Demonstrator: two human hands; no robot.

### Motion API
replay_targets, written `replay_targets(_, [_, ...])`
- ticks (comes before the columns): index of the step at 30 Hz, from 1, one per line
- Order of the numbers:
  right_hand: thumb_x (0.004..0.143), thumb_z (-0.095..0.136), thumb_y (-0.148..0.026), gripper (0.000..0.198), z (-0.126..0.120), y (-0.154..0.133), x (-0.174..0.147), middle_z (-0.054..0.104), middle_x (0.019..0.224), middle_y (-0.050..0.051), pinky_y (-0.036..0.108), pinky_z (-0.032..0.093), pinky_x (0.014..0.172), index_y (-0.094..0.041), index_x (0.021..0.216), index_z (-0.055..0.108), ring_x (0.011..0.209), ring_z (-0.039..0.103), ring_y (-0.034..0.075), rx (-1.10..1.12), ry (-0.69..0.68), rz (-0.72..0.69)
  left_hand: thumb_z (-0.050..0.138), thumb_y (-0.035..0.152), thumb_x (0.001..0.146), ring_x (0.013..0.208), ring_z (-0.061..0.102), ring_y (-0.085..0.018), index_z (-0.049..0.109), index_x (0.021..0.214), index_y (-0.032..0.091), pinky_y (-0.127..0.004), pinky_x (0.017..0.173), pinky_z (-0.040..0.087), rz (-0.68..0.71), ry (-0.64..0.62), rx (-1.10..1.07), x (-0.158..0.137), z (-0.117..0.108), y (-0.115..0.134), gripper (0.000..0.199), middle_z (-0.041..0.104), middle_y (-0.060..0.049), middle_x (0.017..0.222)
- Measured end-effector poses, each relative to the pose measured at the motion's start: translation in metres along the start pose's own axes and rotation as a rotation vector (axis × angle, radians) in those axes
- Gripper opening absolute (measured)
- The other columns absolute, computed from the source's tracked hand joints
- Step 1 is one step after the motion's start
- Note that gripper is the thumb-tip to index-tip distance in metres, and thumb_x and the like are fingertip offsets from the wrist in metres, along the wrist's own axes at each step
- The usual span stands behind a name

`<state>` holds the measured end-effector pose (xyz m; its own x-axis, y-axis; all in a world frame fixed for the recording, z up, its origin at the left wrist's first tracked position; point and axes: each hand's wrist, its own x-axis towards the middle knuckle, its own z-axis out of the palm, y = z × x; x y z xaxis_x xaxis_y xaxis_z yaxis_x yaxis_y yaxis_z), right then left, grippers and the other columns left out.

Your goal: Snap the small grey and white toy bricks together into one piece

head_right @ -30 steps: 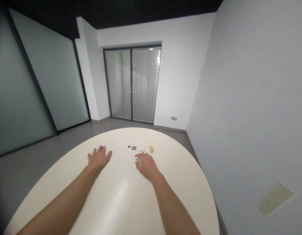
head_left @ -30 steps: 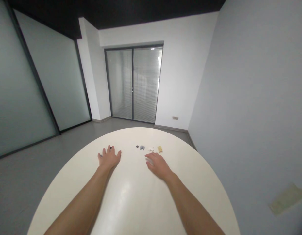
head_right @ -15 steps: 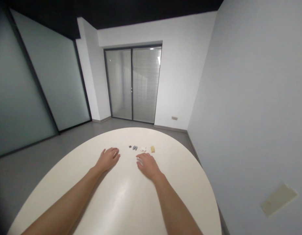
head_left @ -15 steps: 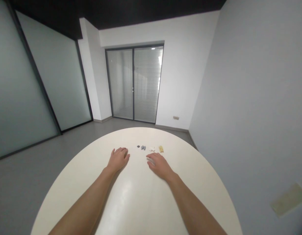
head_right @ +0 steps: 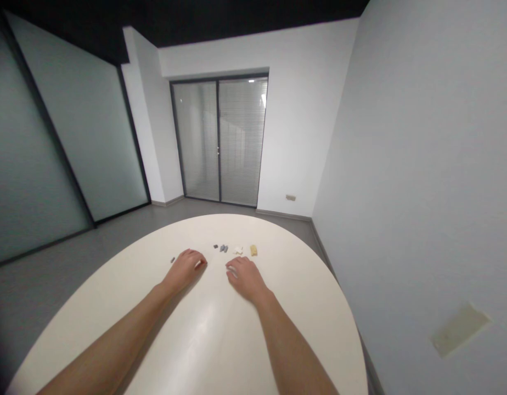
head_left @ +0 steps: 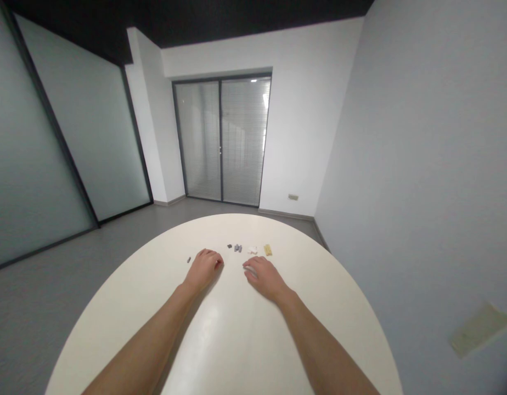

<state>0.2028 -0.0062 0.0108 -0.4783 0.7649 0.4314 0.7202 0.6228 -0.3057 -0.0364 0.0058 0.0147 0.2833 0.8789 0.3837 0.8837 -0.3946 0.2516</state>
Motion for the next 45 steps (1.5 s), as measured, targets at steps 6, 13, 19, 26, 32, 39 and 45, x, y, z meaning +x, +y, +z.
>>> replay_targets(6, [0.093,0.056,-0.021,0.017,-0.001,-0.01,0.002,0.071,0.104,0.003,0.027,0.042,0.094,-0.022,0.101,0.07,0.102,0.06,0.017,-0.016,-0.025,0.025,0.051,0.015,0.088,0.1,0.062,-0.02,0.071,0.095,0.022,-0.03,0.09,0.046,0.077,-0.079,-0.088,-0.004,0.003,0.023,0.023,0.072,-0.006,0.099])
replay_targets(13, [0.092,0.06,-0.027,0.013,-0.001,-0.015,0.003,0.072,0.101,0.002,0.026,0.043,0.092,-0.022,0.095,0.072,0.1,0.061,0.017,-0.013,-0.021,0.051,0.051,0.016,0.088,0.097,0.062,-0.019,0.069,0.095,0.023,-0.028,0.083,0.046,0.038,-0.086,-0.118,-0.008,0.011,0.042,0.021,0.07,-0.004,0.096])
replay_targets(19, [0.093,0.057,-0.026,0.016,0.005,-0.015,0.006,0.072,0.099,0.002,0.025,0.044,0.088,-0.023,0.094,0.073,0.099,0.062,0.017,-0.022,-0.032,0.135,0.052,0.021,0.089,0.094,0.062,-0.019,0.069,0.095,0.024,-0.027,0.078,0.045,0.017,-0.074,-0.178,-0.009,0.016,0.04,0.019,0.07,-0.003,0.095])
replay_targets(26, [0.091,0.057,-0.023,0.014,0.011,-0.011,0.007,0.071,0.095,0.005,0.026,0.042,0.085,-0.02,0.089,0.071,0.095,0.061,0.018,0.036,0.007,0.173,0.053,0.027,0.09,0.092,0.062,-0.019,0.068,0.099,0.023,-0.026,0.075,0.044,0.007,-0.052,-0.211,-0.009,0.017,0.04,0.018,0.071,-0.004,0.098])
replay_targets(32, [0.092,0.057,-0.022,0.012,0.011,-0.006,0.007,0.069,0.093,0.004,0.026,0.043,0.082,-0.019,0.089,0.068,0.09,0.06,0.017,0.192,0.037,0.167,0.052,0.031,0.091,0.094,0.063,-0.019,0.068,0.098,0.025,-0.027,0.076,0.044,0.019,-0.057,-0.207,-0.01,0.016,0.04,0.018,0.071,-0.002,0.098])
replay_targets(39, [0.094,0.056,-0.022,0.011,0.012,-0.005,0.007,0.067,0.093,0.003,0.027,0.044,0.082,-0.02,0.091,0.066,0.089,0.06,0.017,0.317,0.074,0.112,0.047,0.03,0.093,0.092,0.065,-0.02,0.067,0.099,0.025,-0.028,0.077,0.044,0.003,-0.03,-0.227,-0.011,0.01,0.041,0.021,0.073,-0.002,0.1])
replay_targets(45, [0.094,0.056,-0.022,0.01,0.008,-0.008,0.007,0.066,0.093,0.001,0.029,0.044,0.084,-0.022,0.093,0.066,0.089,0.06,0.016,0.356,0.132,0.068,0.046,0.034,0.094,0.089,0.066,-0.02,0.068,0.097,0.025,-0.028,0.075,0.044,-0.056,0.006,-0.294,-0.009,0.008,0.045,0.024,0.073,-0.002,0.096])
